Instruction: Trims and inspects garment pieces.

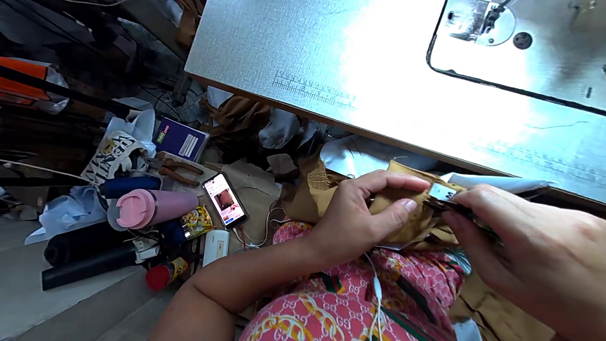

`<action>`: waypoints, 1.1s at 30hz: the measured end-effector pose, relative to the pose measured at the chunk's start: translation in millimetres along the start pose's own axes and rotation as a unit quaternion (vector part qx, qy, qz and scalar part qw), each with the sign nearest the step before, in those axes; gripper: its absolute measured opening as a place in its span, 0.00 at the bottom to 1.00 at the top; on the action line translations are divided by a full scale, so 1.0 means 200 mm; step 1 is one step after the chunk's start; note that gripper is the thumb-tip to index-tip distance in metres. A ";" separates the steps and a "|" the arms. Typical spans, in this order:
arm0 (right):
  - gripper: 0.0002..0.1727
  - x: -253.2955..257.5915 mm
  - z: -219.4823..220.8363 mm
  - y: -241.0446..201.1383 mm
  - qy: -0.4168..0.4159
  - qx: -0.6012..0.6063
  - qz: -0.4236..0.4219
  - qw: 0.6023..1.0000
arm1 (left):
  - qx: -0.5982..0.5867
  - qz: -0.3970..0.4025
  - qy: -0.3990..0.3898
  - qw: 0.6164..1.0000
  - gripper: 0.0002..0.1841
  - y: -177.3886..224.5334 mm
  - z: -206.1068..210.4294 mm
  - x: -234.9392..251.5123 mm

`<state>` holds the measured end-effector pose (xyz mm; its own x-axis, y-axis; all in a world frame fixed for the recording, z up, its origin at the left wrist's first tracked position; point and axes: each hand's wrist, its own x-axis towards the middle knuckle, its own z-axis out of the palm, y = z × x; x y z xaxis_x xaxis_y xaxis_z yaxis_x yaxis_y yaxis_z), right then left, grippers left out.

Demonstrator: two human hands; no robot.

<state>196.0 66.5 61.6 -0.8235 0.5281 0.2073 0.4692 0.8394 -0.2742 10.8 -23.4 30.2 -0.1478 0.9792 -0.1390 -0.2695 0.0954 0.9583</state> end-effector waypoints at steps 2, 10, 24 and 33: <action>0.20 0.00 0.00 0.00 0.000 0.001 -0.001 1.000 | 0.002 0.001 -0.003 1.000 0.13 0.00 0.00 0.00; 0.18 -0.01 0.01 0.02 -0.007 0.015 0.005 1.000 | 0.002 -0.004 -0.001 1.000 0.13 -0.01 0.00 0.00; 0.13 -0.07 0.06 0.08 0.055 0.474 0.102 0.873 | 0.016 0.000 -0.004 1.000 0.12 -0.02 0.00 0.00; 0.27 -0.06 0.05 0.01 0.031 0.116 0.044 0.992 | 0.078 0.057 0.008 0.995 0.14 -0.02 0.02 -0.02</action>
<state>203.9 60.5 48.9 -0.7580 0.6113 0.2275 0.4469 0.7408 -0.5014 15.4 -26.3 27.2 -0.1836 0.9825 -0.0307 -0.0991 0.0126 0.9950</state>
